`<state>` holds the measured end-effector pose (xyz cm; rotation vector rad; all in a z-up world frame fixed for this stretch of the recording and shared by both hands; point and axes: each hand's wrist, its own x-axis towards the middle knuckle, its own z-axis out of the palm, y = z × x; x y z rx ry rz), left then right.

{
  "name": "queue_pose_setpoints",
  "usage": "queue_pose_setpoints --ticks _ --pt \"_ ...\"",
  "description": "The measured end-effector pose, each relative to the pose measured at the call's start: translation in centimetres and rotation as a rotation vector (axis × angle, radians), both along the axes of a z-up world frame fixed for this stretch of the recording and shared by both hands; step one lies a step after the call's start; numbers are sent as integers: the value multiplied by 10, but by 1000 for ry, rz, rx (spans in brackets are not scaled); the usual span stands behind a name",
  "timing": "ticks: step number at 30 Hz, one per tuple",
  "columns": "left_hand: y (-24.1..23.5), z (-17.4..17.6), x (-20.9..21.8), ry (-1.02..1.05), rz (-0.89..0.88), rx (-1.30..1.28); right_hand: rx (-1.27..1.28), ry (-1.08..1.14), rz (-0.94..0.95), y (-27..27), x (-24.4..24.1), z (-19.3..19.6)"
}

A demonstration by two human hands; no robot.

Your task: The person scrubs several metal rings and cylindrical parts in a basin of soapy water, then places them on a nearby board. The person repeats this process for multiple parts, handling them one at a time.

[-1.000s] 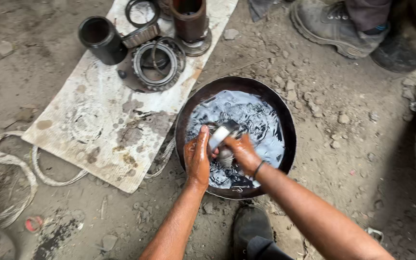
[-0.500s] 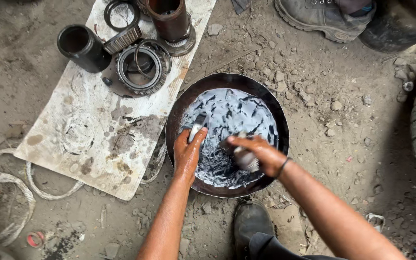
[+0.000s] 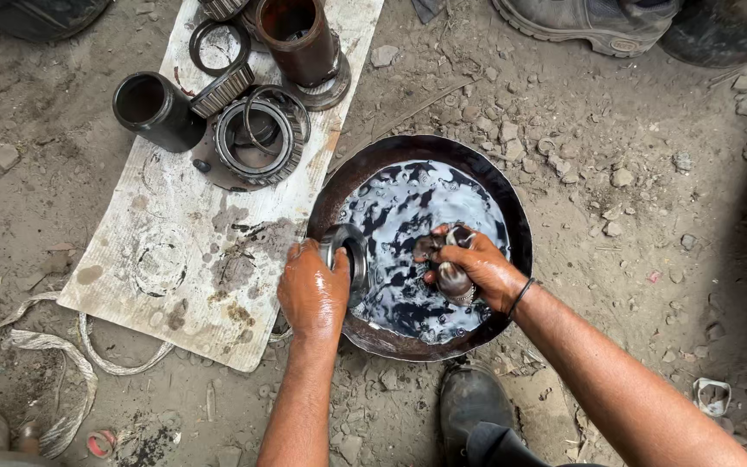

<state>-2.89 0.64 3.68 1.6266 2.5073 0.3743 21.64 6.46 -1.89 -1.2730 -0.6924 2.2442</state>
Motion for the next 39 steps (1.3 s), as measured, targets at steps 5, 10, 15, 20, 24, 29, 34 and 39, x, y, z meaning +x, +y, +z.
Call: queue_pose_setpoints --ticks 5,10,15,20,24,29,34,39 --pt "4 17 0 -23 99 -162 57 5 28 -2 -10 3" --pt "4 18 -3 46 107 -87 98 -194 63 1 -17 5" --pt "0 11 -12 66 111 -70 4 -230 2 1 -19 8" --pt "-3 8 -17 60 116 -115 18 -325 37 2 -22 7" --pt "-1 9 -19 89 92 -88 202 -293 95 6 -26 6" --pt "4 2 -18 -23 30 -3 387 -463 168 10 -33 14" --pt "9 -16 27 -549 19 -29 534 -672 199 13 -43 30" --pt "0 -31 72 -1592 257 -254 667 -696 94 12 -49 45"
